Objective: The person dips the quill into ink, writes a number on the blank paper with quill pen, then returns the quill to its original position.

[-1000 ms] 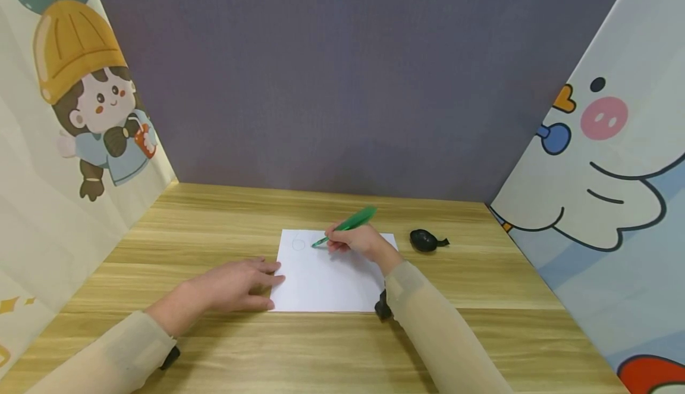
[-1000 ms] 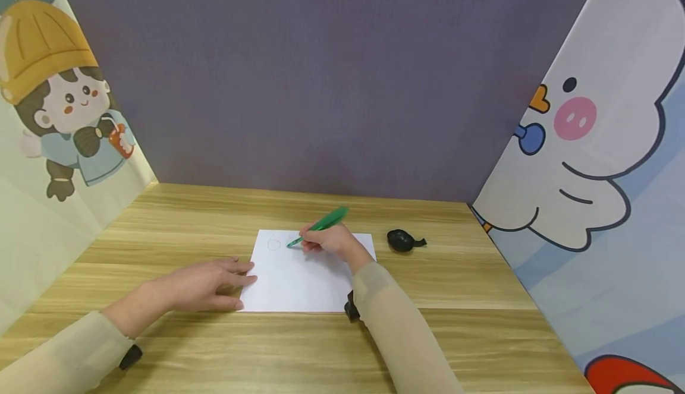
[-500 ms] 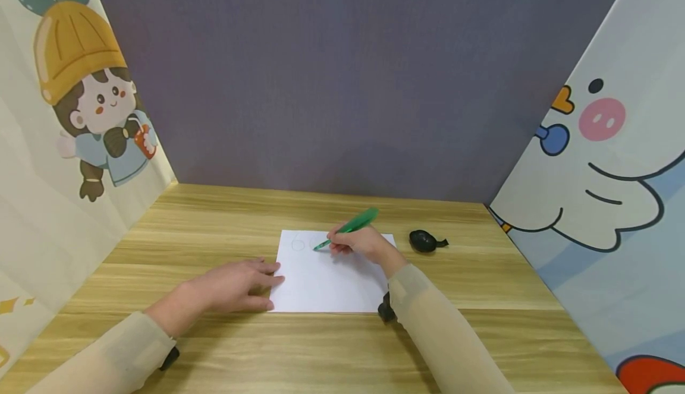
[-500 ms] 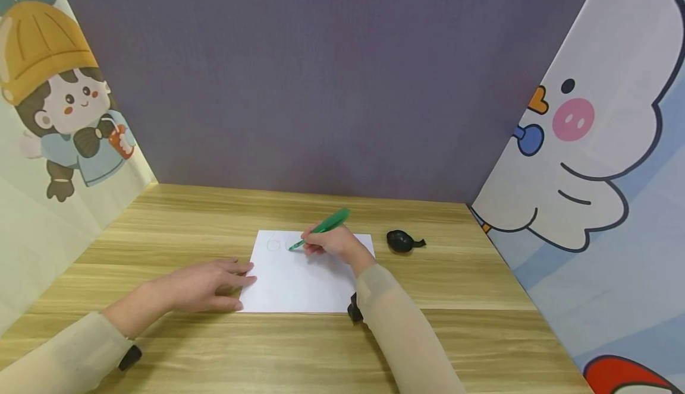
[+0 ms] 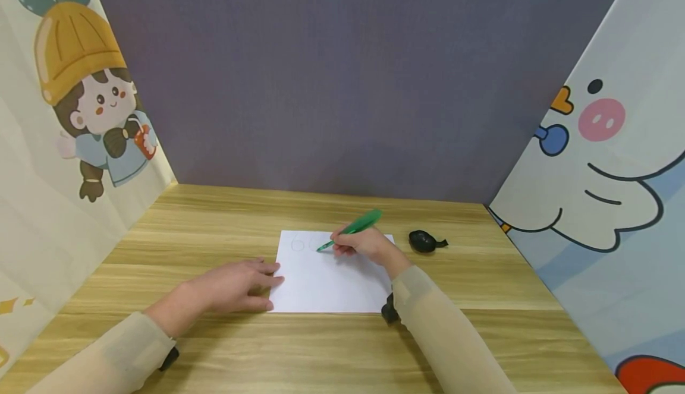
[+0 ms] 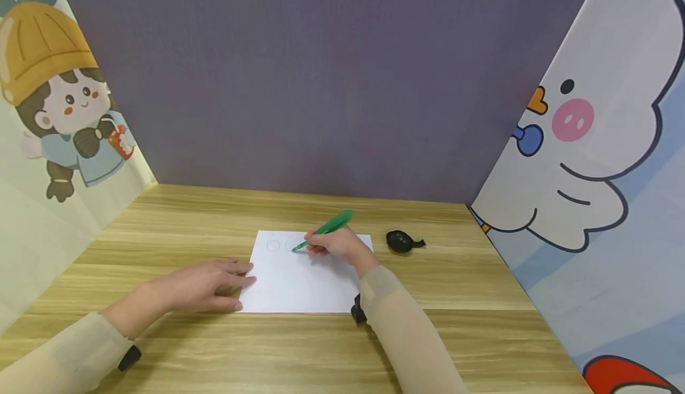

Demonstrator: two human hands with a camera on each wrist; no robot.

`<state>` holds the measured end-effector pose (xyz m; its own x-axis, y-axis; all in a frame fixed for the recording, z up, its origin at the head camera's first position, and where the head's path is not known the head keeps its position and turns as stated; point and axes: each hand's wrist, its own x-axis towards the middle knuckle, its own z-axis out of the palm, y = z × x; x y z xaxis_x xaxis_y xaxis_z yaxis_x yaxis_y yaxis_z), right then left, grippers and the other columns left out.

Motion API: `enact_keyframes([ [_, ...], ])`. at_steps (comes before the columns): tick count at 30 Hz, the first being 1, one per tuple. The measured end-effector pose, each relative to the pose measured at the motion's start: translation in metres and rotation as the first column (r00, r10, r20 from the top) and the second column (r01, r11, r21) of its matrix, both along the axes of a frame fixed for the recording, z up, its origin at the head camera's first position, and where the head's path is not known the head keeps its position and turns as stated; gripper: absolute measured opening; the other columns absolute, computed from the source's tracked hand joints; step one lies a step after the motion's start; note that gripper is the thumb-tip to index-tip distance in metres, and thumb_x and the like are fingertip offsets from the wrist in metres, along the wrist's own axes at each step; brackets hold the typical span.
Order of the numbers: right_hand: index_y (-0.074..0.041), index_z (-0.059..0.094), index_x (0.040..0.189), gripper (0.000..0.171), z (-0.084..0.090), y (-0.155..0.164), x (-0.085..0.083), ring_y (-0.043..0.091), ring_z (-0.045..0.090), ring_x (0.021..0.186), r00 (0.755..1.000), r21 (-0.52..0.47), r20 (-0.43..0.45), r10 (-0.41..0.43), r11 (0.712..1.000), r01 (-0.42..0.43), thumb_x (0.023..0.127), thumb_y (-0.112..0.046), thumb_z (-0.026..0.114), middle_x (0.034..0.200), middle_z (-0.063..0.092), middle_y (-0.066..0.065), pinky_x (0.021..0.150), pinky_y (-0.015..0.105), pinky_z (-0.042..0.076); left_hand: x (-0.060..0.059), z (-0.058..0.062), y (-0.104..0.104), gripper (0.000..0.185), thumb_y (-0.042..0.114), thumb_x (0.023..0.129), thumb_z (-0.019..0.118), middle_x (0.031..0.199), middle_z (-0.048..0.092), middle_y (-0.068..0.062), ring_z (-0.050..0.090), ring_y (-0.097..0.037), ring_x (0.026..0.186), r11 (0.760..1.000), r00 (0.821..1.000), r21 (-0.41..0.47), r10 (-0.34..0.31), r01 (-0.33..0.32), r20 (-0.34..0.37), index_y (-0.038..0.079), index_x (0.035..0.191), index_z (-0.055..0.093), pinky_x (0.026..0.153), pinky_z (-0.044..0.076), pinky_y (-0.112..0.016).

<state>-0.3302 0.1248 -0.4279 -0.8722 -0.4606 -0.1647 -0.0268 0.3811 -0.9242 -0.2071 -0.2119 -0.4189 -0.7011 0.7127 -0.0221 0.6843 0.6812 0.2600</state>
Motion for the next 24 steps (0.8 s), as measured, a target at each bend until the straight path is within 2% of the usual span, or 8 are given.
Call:
enact_keyframes([
  [7,0.001,0.075,0.127,0.027,0.0002,0.0033,0.0011,0.011,0.077,0.087,1.0,0.008,-0.01,-0.002,1.0,0.002,0.11,-0.018,0.068,0.1,0.083,0.006,0.079,0.024,0.059,0.0001,-0.0003,-0.0003,0.062,0.049,0.105,0.073,0.162,0.058,-0.021,0.054,-0.053,0.148,1.0,1.0,0.0,-0.004,0.004,0.003,0.009,0.152,0.067,0.12,0.047,-0.067],
  [14,0.005,0.074,0.129,0.03,-0.0009,0.0062,0.0002,0.011,0.077,0.085,1.0,-0.012,-0.013,-0.005,1.0,0.005,0.109,-0.016,0.069,0.102,0.083,0.01,0.078,0.025,0.059,-0.0026,-0.0033,-0.0012,0.061,0.047,0.105,0.073,0.162,0.058,-0.021,0.054,-0.052,0.149,1.0,1.0,-0.005,0.001,-0.001,-0.003,0.008,0.152,0.066,0.121,0.047,-0.066],
  [24,0.002,0.077,0.126,0.027,-0.0008,0.0065,-0.0013,0.012,0.073,0.084,0.999,-0.023,-0.028,-0.043,0.999,0.043,0.109,-0.018,0.07,0.104,0.083,0.012,0.077,0.025,0.057,-0.0023,-0.0028,-0.0002,0.06,0.045,0.105,0.073,0.162,0.058,-0.021,0.054,-0.05,0.149,1.0,1.0,-0.01,0.004,-0.004,-0.004,0.008,0.152,0.066,0.122,0.047,-0.066],
])
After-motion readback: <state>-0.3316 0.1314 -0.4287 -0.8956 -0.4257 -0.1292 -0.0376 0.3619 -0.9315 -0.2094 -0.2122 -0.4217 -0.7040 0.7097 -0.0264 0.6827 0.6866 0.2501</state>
